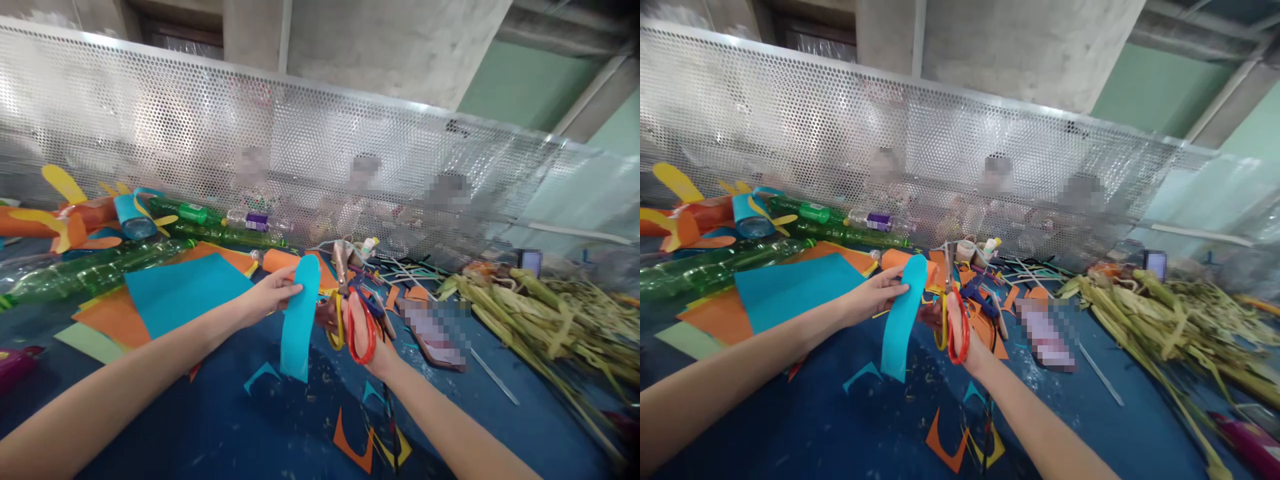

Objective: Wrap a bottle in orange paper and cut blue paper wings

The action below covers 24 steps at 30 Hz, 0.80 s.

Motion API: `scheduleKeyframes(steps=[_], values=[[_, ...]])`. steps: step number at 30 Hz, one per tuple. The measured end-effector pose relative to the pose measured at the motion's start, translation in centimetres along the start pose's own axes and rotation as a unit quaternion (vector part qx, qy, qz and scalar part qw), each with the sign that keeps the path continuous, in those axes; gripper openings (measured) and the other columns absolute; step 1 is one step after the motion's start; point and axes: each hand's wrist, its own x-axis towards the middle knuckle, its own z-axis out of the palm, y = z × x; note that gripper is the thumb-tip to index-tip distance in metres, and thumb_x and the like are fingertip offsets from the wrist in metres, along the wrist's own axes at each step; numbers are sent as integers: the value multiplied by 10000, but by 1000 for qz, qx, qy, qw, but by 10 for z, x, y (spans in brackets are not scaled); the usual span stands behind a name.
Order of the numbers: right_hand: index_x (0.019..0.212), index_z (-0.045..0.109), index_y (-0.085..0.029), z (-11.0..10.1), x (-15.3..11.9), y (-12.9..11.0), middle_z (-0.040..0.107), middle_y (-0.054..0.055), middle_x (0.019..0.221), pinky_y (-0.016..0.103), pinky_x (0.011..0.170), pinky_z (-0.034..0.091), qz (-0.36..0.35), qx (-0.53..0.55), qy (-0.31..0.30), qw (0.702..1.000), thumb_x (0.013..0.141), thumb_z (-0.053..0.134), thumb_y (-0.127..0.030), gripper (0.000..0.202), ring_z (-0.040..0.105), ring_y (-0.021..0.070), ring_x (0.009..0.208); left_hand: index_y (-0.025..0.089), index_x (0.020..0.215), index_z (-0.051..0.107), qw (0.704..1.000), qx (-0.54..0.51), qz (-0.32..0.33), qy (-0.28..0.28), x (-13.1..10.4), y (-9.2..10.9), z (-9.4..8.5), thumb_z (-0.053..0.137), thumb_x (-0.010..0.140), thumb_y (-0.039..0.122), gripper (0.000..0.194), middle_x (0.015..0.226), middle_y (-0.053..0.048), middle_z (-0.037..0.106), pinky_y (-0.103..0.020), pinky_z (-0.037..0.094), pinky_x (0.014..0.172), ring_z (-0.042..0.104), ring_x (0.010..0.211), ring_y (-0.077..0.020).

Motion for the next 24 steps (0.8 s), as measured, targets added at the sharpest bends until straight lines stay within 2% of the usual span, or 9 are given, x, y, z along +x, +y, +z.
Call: scheduleKeyframes(steps=[4,10,13,16,21,24], values=[[820,595,-218,0,-6,12,611,30,700,335,724,512,12,-86,-19,996,784,436,-661,473,605,211,769,250,1222,493,998,-7,40,42,2,-1,-1,678,753,323,509,854,-35,676,-268,520,642,644,714,-154],[716,554,-225,-8,-9,30,571,15,652,338,627,485,13,-209,-23,978,804,411,-650,457,549,200,642,229,1139,511,997,2,63,48,-4,2,13,663,765,347,421,829,-30,674,-240,512,604,641,686,-140],[680,546,-225,-7,-9,30,559,11,633,327,613,472,-1,-232,-35,972,818,389,-643,468,521,184,583,239,1124,516,997,8,61,49,-6,2,17,659,766,357,403,825,-22,674,-233,509,605,641,682,-134],[736,594,-230,-3,-10,24,572,17,628,314,597,474,-5,-253,-44,967,828,355,-647,489,534,199,597,248,1119,513,997,9,69,46,-7,1,18,648,777,351,382,856,-21,675,-232,510,622,642,707,-131],[894,629,-228,-1,-12,19,605,28,666,306,557,470,-47,-294,5,955,846,321,-637,514,552,218,647,245,1113,509,995,24,77,63,-7,2,19,647,773,357,383,824,-11,675,-227,497,593,630,663,-124],[900,617,-222,2,-13,18,605,27,677,307,559,476,-90,-325,29,941,856,306,-627,513,557,219,661,227,1090,518,995,21,76,67,-8,2,22,655,761,364,382,821,-16,677,-239,498,610,633,682,-134]])
